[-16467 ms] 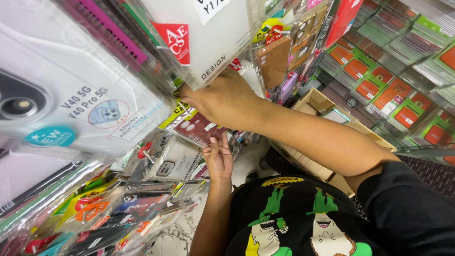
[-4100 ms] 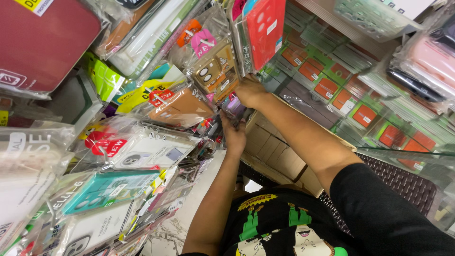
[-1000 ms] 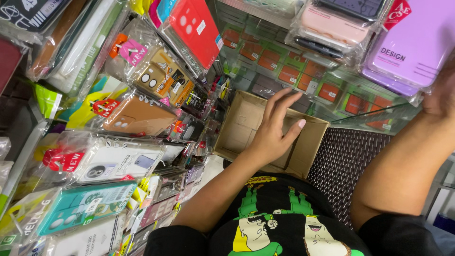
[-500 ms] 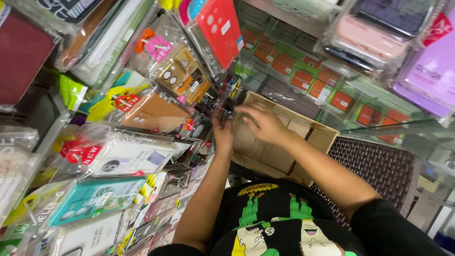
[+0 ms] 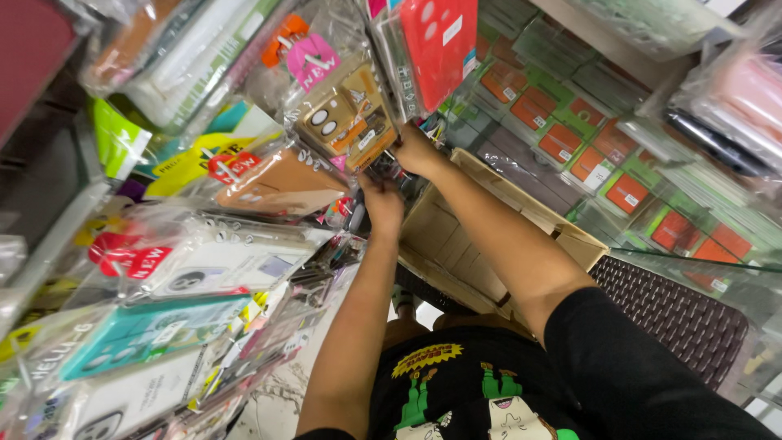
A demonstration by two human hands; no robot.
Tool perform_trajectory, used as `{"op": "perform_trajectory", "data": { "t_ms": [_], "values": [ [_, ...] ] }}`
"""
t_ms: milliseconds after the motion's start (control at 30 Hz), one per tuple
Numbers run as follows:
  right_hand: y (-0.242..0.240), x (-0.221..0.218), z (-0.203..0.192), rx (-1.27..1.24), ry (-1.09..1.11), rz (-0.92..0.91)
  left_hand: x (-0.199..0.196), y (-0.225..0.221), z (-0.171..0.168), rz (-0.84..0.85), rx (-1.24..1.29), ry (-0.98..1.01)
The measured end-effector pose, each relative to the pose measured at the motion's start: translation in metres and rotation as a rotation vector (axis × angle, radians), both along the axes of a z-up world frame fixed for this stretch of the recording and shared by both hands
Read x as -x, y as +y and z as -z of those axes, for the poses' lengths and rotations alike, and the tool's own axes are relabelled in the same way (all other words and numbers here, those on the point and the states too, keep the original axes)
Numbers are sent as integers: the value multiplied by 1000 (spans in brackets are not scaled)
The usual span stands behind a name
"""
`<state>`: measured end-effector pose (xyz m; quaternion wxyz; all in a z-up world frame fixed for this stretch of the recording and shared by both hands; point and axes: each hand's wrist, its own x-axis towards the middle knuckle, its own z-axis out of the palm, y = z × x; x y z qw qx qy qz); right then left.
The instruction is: The person picks up various packaged phone cases from a cardboard box and places them onto a display rack. They handle the items one by one, briefly turning them over to check the packaging before hanging them on the rack hooks.
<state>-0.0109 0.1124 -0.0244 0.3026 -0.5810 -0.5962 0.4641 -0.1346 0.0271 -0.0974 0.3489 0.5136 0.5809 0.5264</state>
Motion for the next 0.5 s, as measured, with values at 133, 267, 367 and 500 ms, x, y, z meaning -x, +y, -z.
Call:
{"op": "perform_trajectory", "data": {
  "t_ms": [133,267,367,500],
  "values": [
    [0,5,9,-26,96,115,4,26,45,-138,231,105],
    [3,3,4,115,222,121,-5,48,50,-117,71,-450],
    [6,2,-1,114,185,110,-9,66,43,-193,173,-515],
    [3,3,2,194,110,143,-10,83,48,-292,252,-654]
  ]
}}
